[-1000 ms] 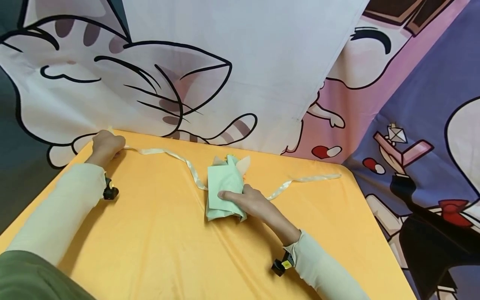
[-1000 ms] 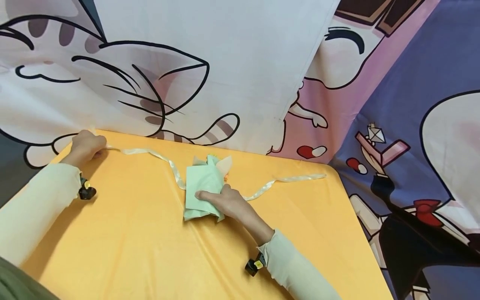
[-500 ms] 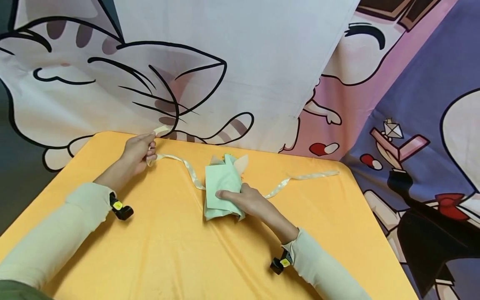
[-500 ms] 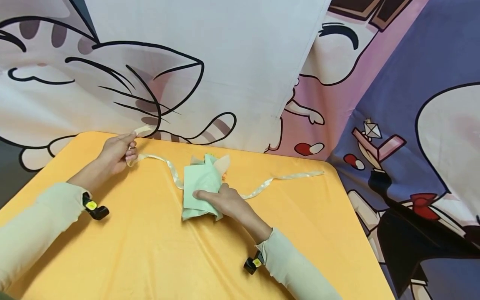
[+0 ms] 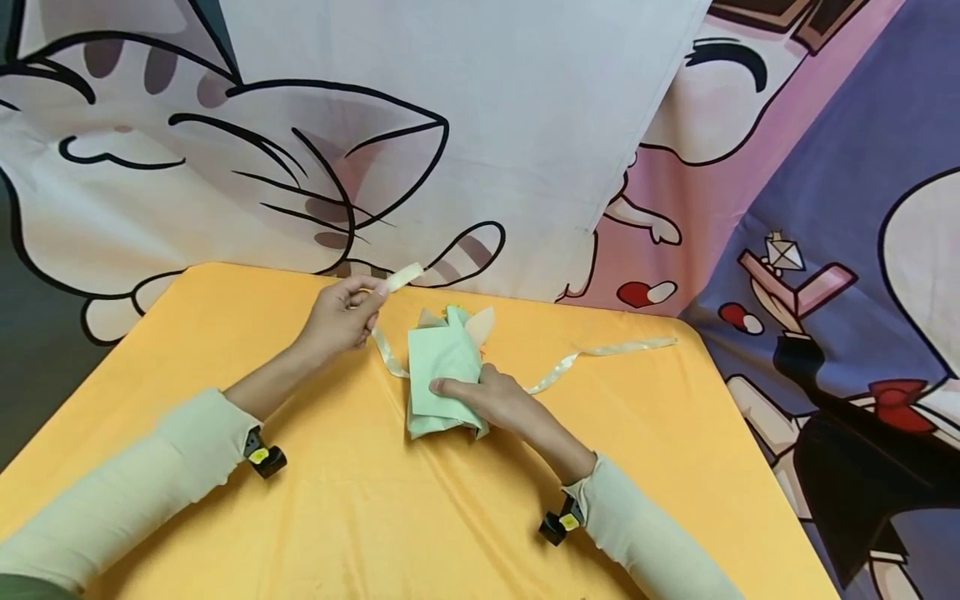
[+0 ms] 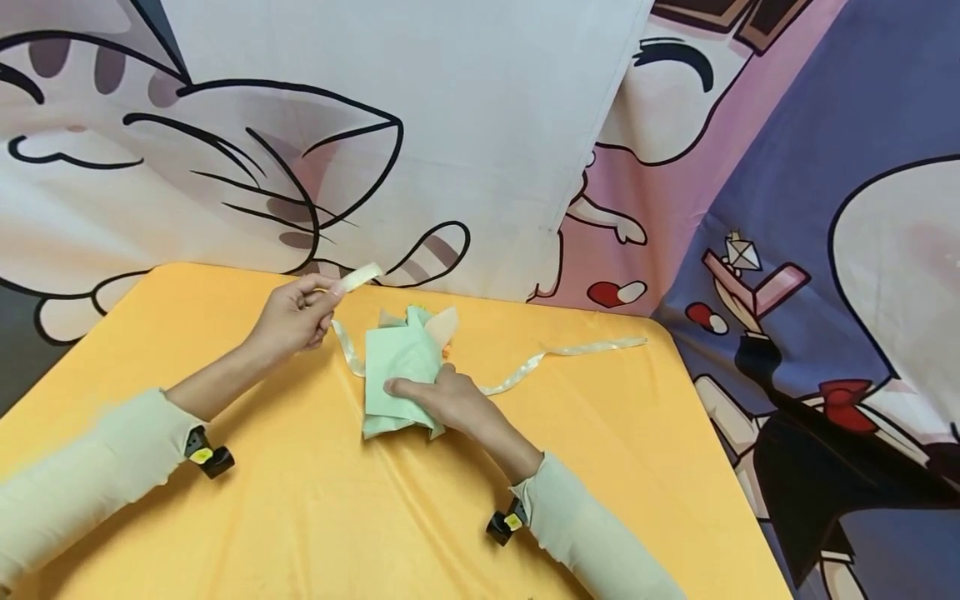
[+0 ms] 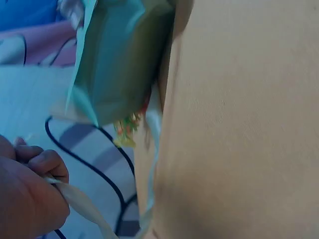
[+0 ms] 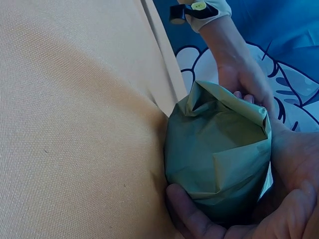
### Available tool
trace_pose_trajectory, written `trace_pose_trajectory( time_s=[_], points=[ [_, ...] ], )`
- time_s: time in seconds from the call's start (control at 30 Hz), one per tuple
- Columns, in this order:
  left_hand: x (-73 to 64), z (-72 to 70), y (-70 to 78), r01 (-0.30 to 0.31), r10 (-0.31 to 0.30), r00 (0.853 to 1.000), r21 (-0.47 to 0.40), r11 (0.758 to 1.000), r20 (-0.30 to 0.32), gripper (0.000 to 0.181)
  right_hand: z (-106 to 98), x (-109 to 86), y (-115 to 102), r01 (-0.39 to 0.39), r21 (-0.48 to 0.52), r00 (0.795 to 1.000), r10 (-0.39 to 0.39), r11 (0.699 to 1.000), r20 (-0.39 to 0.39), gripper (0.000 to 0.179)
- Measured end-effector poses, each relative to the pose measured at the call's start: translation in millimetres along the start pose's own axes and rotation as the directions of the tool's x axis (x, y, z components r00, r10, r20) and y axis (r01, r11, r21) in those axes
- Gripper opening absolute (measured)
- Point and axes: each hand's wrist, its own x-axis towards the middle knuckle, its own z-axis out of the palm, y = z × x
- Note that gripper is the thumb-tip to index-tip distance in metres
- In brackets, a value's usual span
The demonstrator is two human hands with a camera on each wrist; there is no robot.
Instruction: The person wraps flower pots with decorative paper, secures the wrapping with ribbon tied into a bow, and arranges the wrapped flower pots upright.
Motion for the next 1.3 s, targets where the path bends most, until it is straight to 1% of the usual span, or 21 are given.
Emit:
trace_pose_trajectory(
  time_s=[0.07,0.17,0.37,0.4,0.5,0.6,0.73,0.87,0.93,0.97,1.03,1.07,1.1,1.17,1.23,1.3],
  points=[
    [-2.2,7.6,3.5,-0.046,0.044,0.999,0.095,0.994,0.023,0.033,0,0.2,0,-0.001,-0.001,1.000,0.001,1.000,0.000,0.068],
    [-3.7,18.5,10.4,-0.100,0.090,0.994,0.192,0.976,0.059,0.031,0,-0.5,-1,-0.005,-0.015,1.000,0.004,1.000,-0.005,0.069],
    [-0.8,42.1,27.7,-0.163,0.125,0.979,0.257,0.952,0.159,0.028,0,-0.8,-2,0.013,-0.009,1.000,-0.013,1.000,0.012,0.065],
    [0.2,46.3,30.0,-0.174,0.130,0.977,0.277,0.945,0.168,0.028,0,-0.9,-2,0.019,-0.008,1.000,-0.019,1.000,0.016,0.064],
    [4.1,58.3,33.6,-0.205,0.149,0.972,0.356,0.912,0.180,0.026,0,-0.5,-2,0.030,-0.009,0.999,-0.030,1.000,0.024,0.062],
    [8.5,70.1,36.4,-0.222,0.147,0.967,0.400,0.889,0.209,0.023,0,-1.0,-2,0.030,-0.022,0.999,-0.030,0.999,0.025,0.063],
    [14.5,85.5,39.9,-0.231,0.120,0.956,0.432,0.872,0.269,0.022,0,-1.7,-3,0.017,-0.050,1.000,-0.016,0.999,0.014,0.067],
    [18.9,97.9,40.4,-0.238,0.091,0.946,0.476,0.846,0.312,0.024,0,-1.9,-3,0.020,-0.065,1.000,-0.020,0.998,0.004,0.069],
    [18.9,100.7,39.1,-0.243,0.075,0.940,0.495,0.834,0.334,0.028,0,-1.2,-3,0.031,-0.066,0.999,-0.031,0.997,0.009,0.070],
    [18.7,101.0,37.8,-0.252,0.074,0.935,0.505,0.826,0.347,0.032,0,-0.8,-3,0.027,-0.070,1.000,-0.027,0.997,0.006,0.076],
    [17.0,99.6,35.8,-0.270,0.079,0.927,0.508,0.818,0.366,0.040,0,0.1,-3,0.024,-0.073,1.000,-0.023,0.997,0.008,0.082],
    [15.7,97.8,34.8,-0.276,0.086,0.926,0.503,0.819,0.368,0.042,0,0.4,-3,0.019,-0.077,1.000,-0.018,0.997,0.008,0.085],
    [13.8,95.4,33.7,-0.273,0.093,0.928,0.492,0.826,0.360,0.042,0,0.5,-3,0.016,-0.077,1.000,-0.016,0.997,0.001,0.088],
    [10.4,89.6,31.5,-0.278,0.128,0.935,0.459,0.844,0.331,0.039,1,0.4,-2,0.020,-0.080,1.000,-0.020,0.997,0.000,0.085],
    [6.7,82.2,28.2,-0.299,0.185,0.940,0.426,0.854,0.287,0.029,1,0.6,-2,0.040,-0.070,0.999,-0.040,0.997,0.008,0.072],
    [3.4,74.6,23.4,-0.326,0.247,0.940,0.405,0.854,0.236,0.016,1,0.1,-1,0.045,-0.059,0.999,-0.045,0.997,0.008,0.064]
  ],
)
